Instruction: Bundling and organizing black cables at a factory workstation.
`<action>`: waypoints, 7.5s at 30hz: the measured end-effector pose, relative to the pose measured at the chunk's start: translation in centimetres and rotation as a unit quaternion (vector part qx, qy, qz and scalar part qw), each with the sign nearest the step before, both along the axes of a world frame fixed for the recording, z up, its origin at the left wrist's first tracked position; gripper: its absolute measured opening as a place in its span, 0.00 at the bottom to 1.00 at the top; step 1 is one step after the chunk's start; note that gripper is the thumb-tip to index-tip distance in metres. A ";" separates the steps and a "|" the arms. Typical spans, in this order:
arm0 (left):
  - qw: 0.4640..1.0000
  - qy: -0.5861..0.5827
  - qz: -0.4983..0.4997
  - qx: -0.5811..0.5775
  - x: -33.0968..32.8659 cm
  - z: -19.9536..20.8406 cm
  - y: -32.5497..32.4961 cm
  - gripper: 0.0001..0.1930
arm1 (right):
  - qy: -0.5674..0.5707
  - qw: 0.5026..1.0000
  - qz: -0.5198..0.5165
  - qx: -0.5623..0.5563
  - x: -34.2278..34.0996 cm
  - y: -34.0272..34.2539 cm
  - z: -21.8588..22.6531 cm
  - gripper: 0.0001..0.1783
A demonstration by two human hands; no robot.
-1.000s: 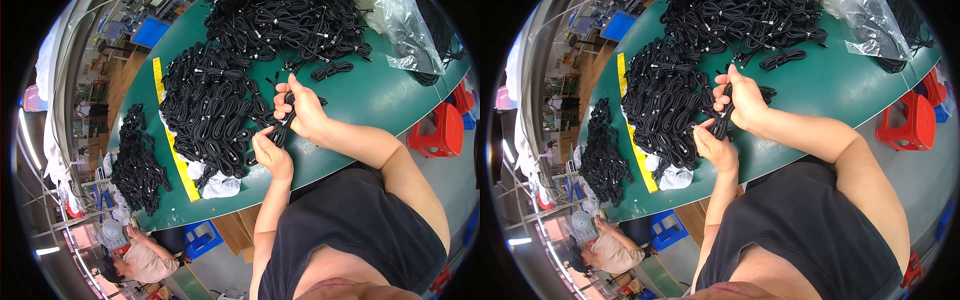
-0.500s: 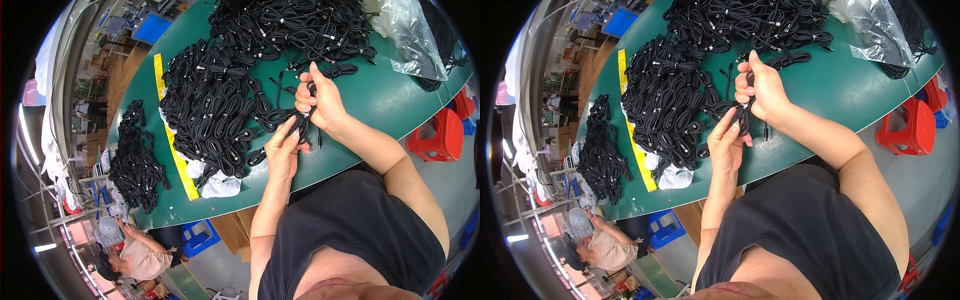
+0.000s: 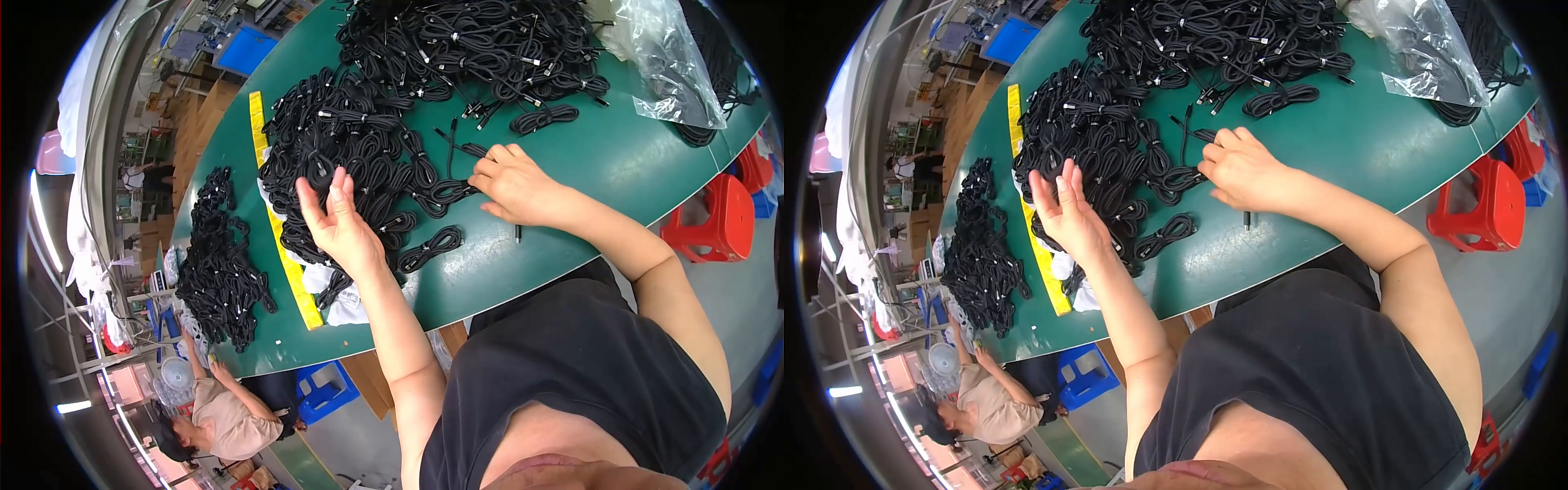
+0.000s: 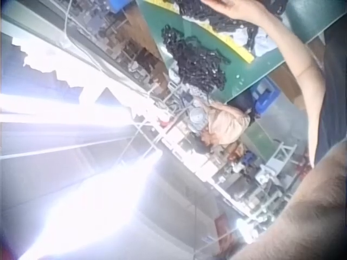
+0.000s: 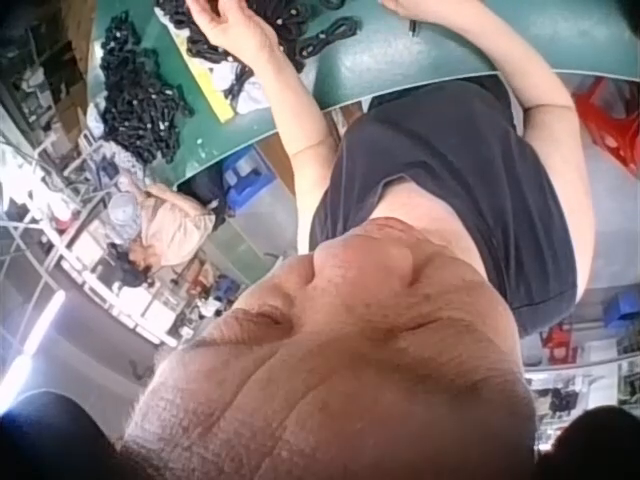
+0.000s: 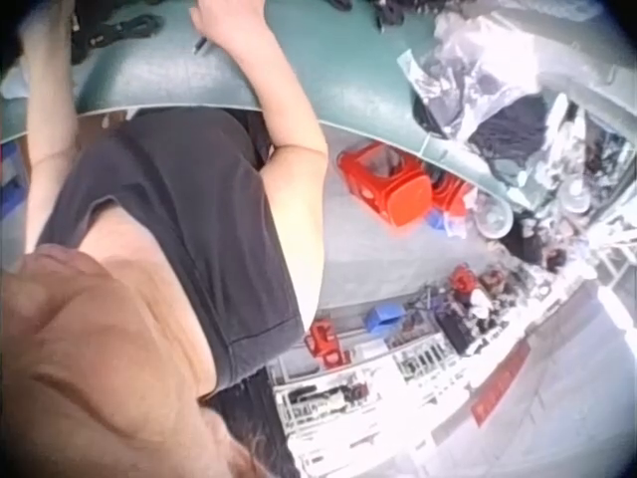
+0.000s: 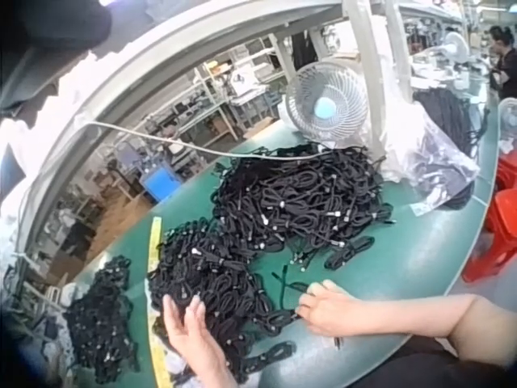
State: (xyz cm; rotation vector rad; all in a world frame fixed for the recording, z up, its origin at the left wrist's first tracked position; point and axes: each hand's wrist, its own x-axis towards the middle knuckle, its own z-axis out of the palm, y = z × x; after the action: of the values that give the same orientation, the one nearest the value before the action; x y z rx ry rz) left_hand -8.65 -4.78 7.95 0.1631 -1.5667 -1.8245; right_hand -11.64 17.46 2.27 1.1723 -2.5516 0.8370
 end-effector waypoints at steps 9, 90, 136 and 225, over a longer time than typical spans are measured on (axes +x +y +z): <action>0.985 -0.126 -0.113 -0.019 4.8 -2.4 5.1 0.08 | -0.030 0.998 -0.008 -0.051 0.4 0.3 1.9 0.11; 0.933 -0.099 -0.336 0.087 8.4 -2.8 5.2 0.20 | 0.027 0.986 0.143 -0.087 5.7 0.7 6.3 0.06; 0.911 -0.010 -0.332 0.247 7.7 -4.6 5.6 0.18 | -0.687 0.586 0.170 -0.394 3.7 0.1 3.1 0.16; 0.936 -0.100 -0.304 0.151 7.0 -4.2 5.7 0.11 | -0.444 0.863 0.079 -0.227 3.2 2.8 5.4 0.12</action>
State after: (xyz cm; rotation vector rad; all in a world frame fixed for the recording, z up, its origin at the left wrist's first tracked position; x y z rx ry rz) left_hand -1.66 0.87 3.79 -0.0026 -1.5725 -2.6041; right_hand -8.48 20.25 7.72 0.9668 -2.5767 2.3136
